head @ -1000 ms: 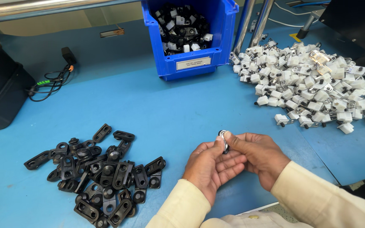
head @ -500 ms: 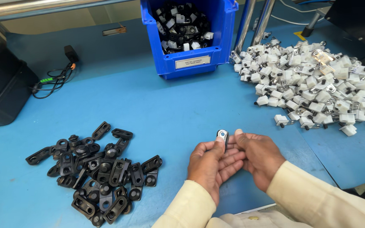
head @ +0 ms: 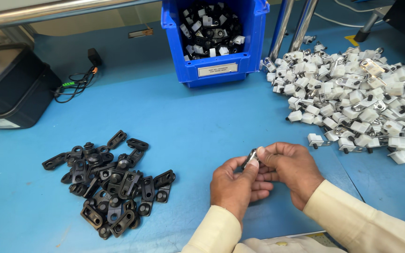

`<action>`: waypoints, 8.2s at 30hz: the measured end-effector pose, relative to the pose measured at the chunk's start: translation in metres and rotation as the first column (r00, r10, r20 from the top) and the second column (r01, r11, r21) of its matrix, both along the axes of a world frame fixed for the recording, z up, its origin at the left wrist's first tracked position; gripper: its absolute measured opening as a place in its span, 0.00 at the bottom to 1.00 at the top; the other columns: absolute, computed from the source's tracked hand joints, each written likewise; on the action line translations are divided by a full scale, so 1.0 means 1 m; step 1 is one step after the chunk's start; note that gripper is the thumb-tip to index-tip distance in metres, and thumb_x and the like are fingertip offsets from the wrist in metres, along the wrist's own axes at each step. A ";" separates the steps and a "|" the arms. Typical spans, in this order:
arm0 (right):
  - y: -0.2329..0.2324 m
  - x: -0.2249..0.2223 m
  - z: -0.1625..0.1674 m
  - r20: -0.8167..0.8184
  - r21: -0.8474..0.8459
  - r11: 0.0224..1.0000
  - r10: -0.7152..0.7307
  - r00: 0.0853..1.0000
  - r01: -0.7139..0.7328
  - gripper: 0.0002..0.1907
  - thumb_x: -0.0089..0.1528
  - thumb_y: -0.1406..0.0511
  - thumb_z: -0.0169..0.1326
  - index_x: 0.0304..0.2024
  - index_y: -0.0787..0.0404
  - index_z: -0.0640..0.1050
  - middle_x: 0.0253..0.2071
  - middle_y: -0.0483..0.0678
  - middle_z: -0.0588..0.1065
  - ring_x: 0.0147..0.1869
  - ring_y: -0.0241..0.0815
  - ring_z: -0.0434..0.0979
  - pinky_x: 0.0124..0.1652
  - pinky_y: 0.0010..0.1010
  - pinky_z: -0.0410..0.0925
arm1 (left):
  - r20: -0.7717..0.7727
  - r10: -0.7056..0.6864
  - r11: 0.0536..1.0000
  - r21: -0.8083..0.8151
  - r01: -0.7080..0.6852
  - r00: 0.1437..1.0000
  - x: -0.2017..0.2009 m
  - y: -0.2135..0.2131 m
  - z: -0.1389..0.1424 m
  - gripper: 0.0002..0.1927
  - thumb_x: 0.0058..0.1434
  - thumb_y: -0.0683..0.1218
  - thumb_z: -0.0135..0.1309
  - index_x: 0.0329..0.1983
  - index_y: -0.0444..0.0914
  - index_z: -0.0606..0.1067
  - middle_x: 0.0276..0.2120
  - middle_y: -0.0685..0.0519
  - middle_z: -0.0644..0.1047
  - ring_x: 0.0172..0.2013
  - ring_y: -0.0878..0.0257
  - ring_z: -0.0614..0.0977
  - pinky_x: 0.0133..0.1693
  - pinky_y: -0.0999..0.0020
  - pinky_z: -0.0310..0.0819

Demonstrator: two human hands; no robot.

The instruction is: The person picks a white plastic housing and a black plastic bracket from the workbench, presses the two parts together by hand to assemble them, and places the finished assembly into a blue bin. They repeat this assembly cycle with new parts taken from piles on the bench.

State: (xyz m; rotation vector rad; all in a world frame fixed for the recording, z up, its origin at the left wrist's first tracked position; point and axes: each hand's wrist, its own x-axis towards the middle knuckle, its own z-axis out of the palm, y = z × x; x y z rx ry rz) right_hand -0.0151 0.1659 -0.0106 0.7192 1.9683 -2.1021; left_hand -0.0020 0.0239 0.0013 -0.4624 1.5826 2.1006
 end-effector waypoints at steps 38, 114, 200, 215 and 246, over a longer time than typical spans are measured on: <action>0.074 0.009 -0.027 -0.291 0.570 0.754 0.558 0.777 -0.327 0.17 0.57 0.68 0.60 0.50 0.57 0.84 0.35 0.43 0.84 0.33 0.35 0.80 0.33 0.29 0.75 | 0.122 -0.012 0.986 -0.163 0.032 0.992 0.011 0.039 -0.004 0.13 0.65 0.49 0.57 0.41 0.32 0.78 0.30 0.46 0.79 0.26 0.56 0.85 0.27 0.66 0.84; 0.012 -0.057 0.013 -0.097 0.924 0.332 0.679 0.728 -0.187 0.20 0.57 0.57 0.62 0.51 0.55 0.79 0.39 0.46 0.80 0.43 0.44 0.81 0.45 0.38 0.73 | -0.120 -0.458 0.308 -0.951 0.030 0.881 -0.029 -0.066 0.038 0.21 0.53 0.54 0.66 0.51 0.47 0.79 0.45 0.52 0.80 0.47 0.55 0.82 0.49 0.56 0.78; -0.006 -0.030 0.020 -0.047 0.704 0.571 0.632 0.774 -0.423 0.17 0.54 0.62 0.68 0.47 0.54 0.84 0.32 0.48 0.85 0.34 0.38 0.87 0.38 0.29 0.77 | -0.014 -0.311 0.644 -0.738 0.200 0.950 -0.031 -0.025 0.000 0.07 0.68 0.46 0.50 0.38 0.38 0.76 0.26 0.47 0.82 0.24 0.59 0.87 0.24 0.67 0.81; 0.009 -0.051 -0.025 -0.167 0.430 0.784 0.557 0.813 -0.448 0.13 0.58 0.68 0.61 0.46 0.60 0.85 0.36 0.49 0.86 0.38 0.34 0.84 0.40 0.27 0.77 | 0.018 -0.225 0.803 -0.563 0.196 0.974 -0.030 -0.020 0.010 0.16 0.63 0.49 0.61 0.31 0.30 0.77 0.24 0.44 0.81 0.20 0.58 0.85 0.19 0.68 0.79; -0.013 -0.055 0.010 0.055 0.388 0.747 0.566 0.823 -0.539 0.10 0.58 0.64 0.65 0.36 0.66 0.83 0.25 0.46 0.81 0.24 0.33 0.77 0.25 0.26 0.72 | 0.022 -0.226 0.854 -0.476 0.209 0.974 -0.030 -0.034 0.008 0.12 0.61 0.44 0.62 0.30 0.30 0.76 0.26 0.43 0.82 0.24 0.58 0.87 0.22 0.69 0.83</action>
